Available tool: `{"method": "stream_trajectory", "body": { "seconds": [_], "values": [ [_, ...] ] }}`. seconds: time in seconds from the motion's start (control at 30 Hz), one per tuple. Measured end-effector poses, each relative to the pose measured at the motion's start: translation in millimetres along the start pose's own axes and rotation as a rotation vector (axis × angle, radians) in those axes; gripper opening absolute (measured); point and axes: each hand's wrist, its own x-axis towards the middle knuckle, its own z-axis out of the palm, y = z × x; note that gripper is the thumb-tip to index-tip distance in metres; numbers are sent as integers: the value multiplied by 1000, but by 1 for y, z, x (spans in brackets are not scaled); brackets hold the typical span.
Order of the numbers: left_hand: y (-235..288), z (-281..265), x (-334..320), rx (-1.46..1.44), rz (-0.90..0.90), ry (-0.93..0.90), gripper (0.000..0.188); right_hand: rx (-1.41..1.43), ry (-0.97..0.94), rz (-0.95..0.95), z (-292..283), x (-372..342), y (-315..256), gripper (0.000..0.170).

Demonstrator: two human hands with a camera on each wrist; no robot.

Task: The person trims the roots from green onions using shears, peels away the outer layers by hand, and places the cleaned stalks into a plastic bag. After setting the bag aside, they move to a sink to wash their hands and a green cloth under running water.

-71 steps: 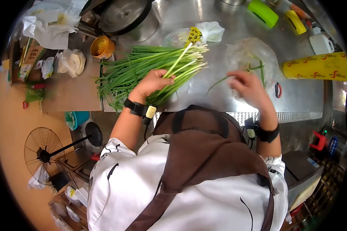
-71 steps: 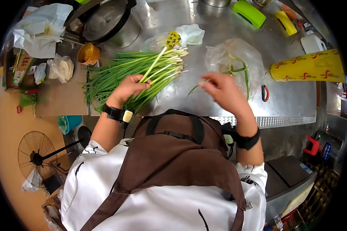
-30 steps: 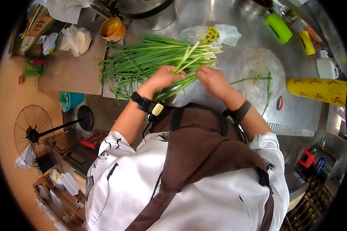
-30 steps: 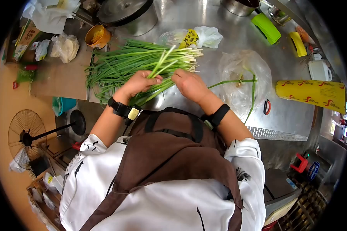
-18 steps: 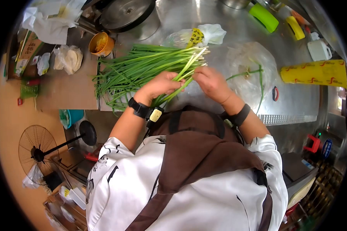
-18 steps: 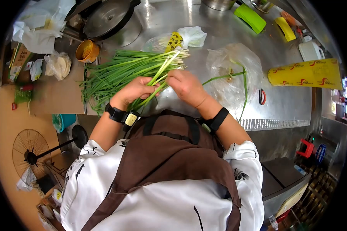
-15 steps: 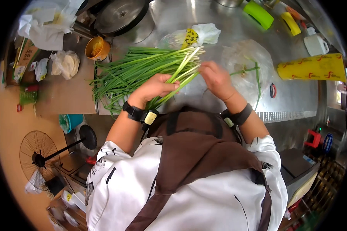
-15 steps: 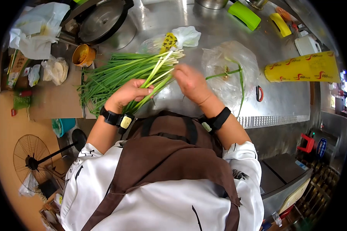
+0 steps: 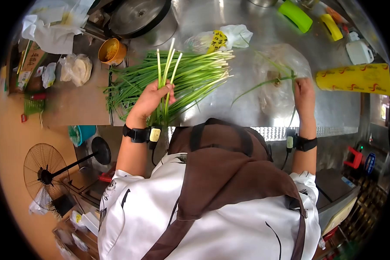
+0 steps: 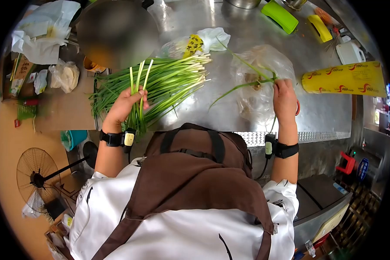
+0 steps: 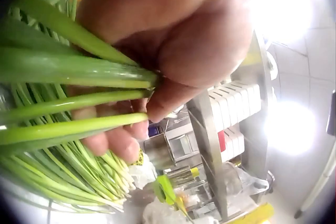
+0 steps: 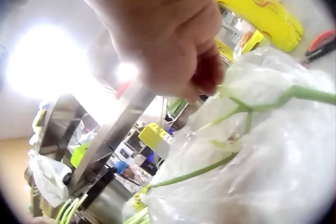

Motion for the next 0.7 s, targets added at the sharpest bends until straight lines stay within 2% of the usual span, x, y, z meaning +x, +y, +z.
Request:
{"method": "stream_trajectory", "body": {
  "seconds": [0.03,0.07,0.1,0.13,0.17,0.23,0.27,0.3,0.37,0.47,0.57,0.6,0.63,0.7],
  "values": [
    [-1,1,3,-3,1,5,16,-176,-146,96,7,-7,13,11],
    [-3,3,7,141,12,132,15,-175,-146,92,15,-15,26,11],
    [-6,5,13,286,22,257,15,-271,-328,117,24,-24,37,11],
    [-18,3,23,367,158,320,17,-367,-510,143,25,-27,38,13],
    [-26,3,33,368,161,321,17,-366,-507,142,27,-29,38,13],
    [-34,9,50,570,365,377,21,-308,-376,175,21,-26,14,16],
    [-33,13,54,703,389,398,24,-321,-396,231,11,-19,0,22],
    [-32,17,59,703,389,400,24,-321,-396,230,1,-13,-15,22],
    [-33,21,67,976,308,384,24,-266,-192,188,-14,-7,-39,28],
    [-33,21,75,1021,365,421,23,-211,-111,99,-24,-2,-63,33],
    [-35,23,76,1066,418,439,21,-55,-214,75,-11,-3,-76,32],
    [-34,23,76,1097,427,441,20,84,-217,69,-5,-3,-87,28],
    [-31,24,75,1101,432,441,20,86,-211,70,3,-5,-93,28],
    [-22,26,72,1150,322,375,28,262,-349,-16,21,-4,-103,28]
  ]
}}
